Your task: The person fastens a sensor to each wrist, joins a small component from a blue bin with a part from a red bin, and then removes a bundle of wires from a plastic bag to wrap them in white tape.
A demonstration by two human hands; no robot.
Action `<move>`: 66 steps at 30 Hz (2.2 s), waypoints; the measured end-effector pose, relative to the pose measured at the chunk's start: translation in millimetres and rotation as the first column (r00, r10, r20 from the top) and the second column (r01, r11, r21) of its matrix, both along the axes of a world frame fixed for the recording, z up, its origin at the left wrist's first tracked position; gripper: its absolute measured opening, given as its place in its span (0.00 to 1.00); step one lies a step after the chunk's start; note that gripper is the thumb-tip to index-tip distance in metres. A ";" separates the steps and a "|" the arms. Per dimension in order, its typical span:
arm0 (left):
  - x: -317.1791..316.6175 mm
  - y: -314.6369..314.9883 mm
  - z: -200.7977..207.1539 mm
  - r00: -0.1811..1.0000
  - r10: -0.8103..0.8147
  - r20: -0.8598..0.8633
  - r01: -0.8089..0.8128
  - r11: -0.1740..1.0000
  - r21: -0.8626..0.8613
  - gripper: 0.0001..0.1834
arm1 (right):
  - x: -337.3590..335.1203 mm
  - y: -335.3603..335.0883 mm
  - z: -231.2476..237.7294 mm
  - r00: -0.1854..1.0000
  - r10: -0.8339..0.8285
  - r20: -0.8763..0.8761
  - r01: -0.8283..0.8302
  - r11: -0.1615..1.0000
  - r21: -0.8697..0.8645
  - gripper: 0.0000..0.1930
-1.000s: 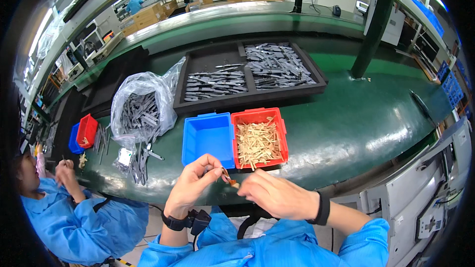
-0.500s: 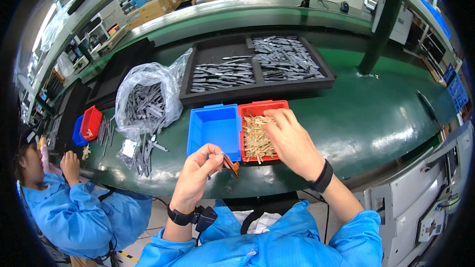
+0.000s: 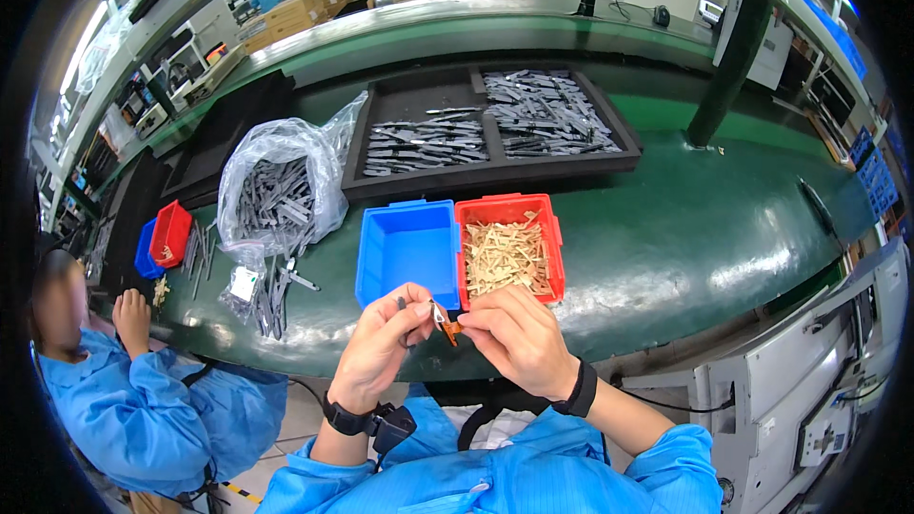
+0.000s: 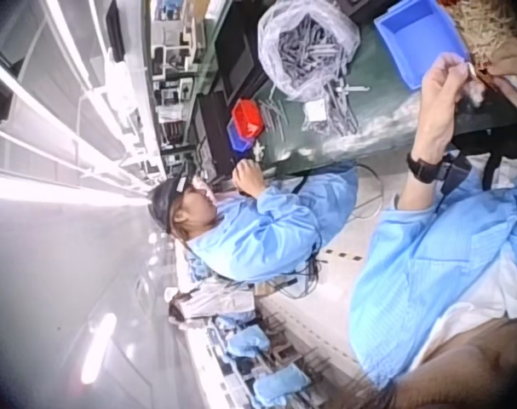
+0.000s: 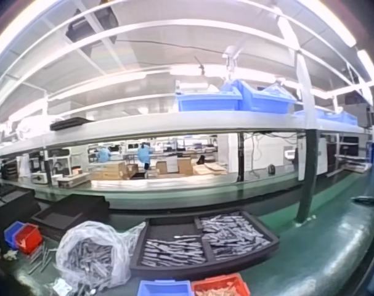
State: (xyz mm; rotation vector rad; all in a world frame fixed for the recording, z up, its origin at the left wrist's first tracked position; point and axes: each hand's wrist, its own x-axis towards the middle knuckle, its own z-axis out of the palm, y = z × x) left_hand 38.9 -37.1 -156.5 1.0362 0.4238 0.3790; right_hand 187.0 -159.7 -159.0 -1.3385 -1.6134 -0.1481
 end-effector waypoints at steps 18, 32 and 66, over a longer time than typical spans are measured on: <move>-0.9 -2.7 -4.8 0.912 0.223 0.344 -0.104 0.937 -0.333 0.10 | 1.4 -29.3 15.1 0.387 -0.038 -0.921 -0.443 0.868 -0.222 0.04; -13.2 -28.6 -1.3 0.861 0.077 0.503 -0.401 0.711 0.578 0.04 | -3.9 -26.2 5.0 -0.241 -0.026 -0.970 -0.557 0.822 0.116 0.04; -2.7 -19.2 -0.1 0.966 0.259 0.012 -0.258 0.955 0.144 0.10 | -6.8 -9.8 7.1 0.209 -0.039 -0.977 -0.750 0.635 -0.185 0.05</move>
